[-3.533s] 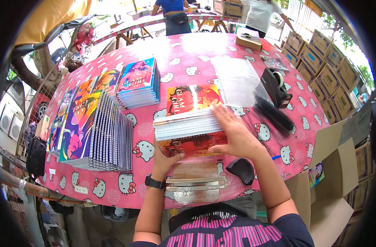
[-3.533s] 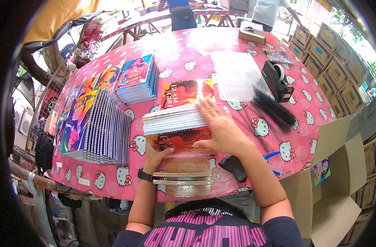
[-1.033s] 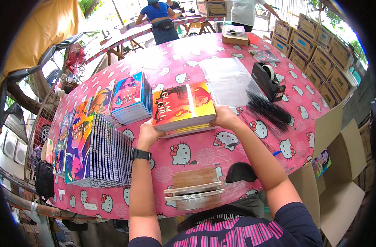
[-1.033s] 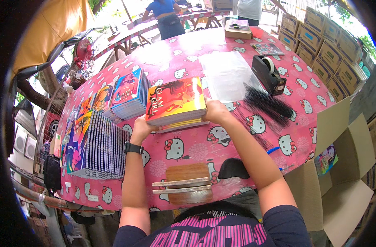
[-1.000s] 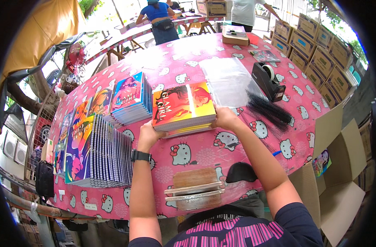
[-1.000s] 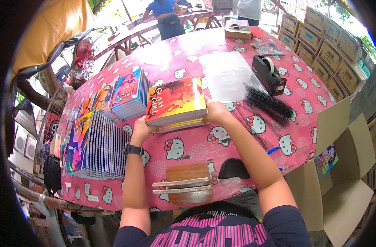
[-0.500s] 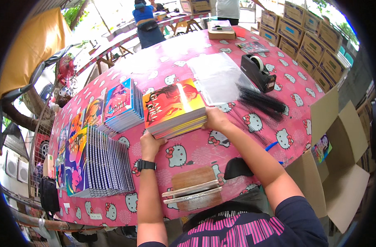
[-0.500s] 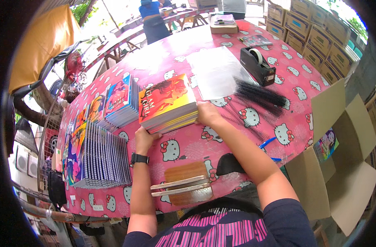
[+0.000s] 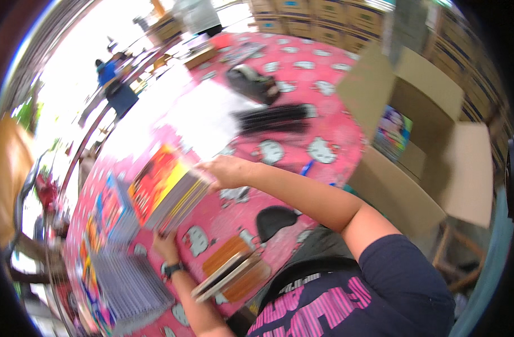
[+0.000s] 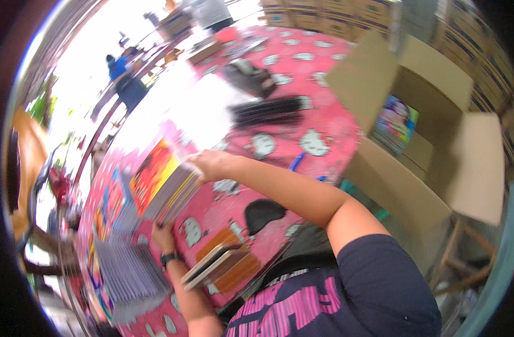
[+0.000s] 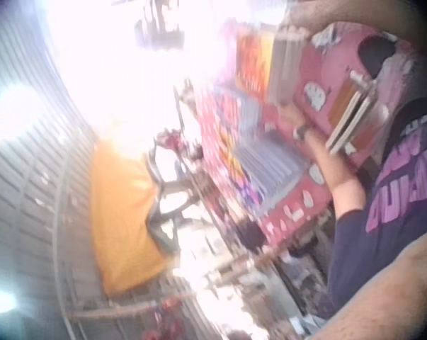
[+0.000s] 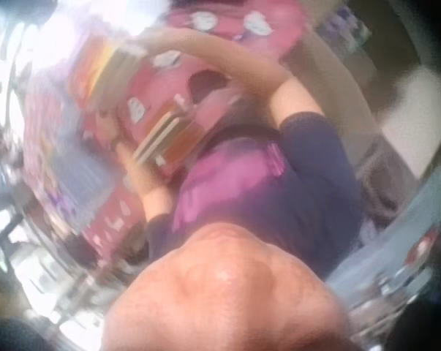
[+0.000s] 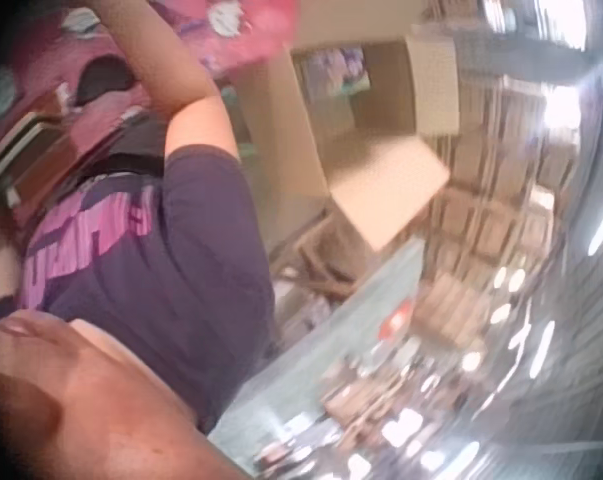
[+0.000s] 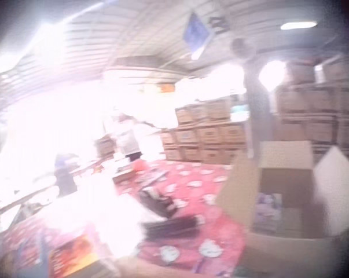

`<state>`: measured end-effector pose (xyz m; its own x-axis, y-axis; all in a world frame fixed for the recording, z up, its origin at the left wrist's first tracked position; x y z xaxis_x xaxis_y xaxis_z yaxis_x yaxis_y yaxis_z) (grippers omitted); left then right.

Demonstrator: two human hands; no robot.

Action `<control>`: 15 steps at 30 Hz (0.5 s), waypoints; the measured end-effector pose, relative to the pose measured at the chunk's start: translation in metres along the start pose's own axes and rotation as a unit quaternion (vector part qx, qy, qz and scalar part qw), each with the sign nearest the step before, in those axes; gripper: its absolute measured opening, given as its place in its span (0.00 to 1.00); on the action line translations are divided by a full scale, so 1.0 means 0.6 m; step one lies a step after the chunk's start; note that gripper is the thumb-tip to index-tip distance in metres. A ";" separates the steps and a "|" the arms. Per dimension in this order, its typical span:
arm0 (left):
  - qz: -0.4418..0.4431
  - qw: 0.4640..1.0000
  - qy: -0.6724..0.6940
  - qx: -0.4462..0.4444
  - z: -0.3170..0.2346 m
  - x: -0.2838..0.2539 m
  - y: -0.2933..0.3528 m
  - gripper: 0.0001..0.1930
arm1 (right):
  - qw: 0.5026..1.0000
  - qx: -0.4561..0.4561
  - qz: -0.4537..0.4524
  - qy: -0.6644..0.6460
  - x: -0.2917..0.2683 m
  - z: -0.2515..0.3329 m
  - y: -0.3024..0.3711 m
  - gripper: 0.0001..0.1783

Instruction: The person manually threads a plastic spiral coil through the holes of notebook pages, trims the excess coil length using pliers, and places the finished notebooks into a cardboard box.

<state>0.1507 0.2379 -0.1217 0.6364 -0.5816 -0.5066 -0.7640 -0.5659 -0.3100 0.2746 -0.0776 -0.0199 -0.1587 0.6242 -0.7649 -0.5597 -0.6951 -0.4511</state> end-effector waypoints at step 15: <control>0.017 0.963 0.241 -0.124 0.078 -0.053 0.027 0.31 | 0.616 0.634 -0.426 -0.191 -0.474 -0.469 0.948 0.20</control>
<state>0.1130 0.2742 -0.1484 0.6321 -0.7723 -0.0631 -0.7748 -0.6285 -0.0685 0.2303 -0.7508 -0.1885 0.5890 0.7761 -0.2254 -0.7183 0.6305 0.2940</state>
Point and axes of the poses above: each hand's wrist, its own y-axis away from the middle knuckle, its own x-axis out of the palm, z = x × y, the point moved 4 cm from there along -y, towards the middle knuckle, and after that the axes turned 6 degrees about -x, right-handed, at the moved point
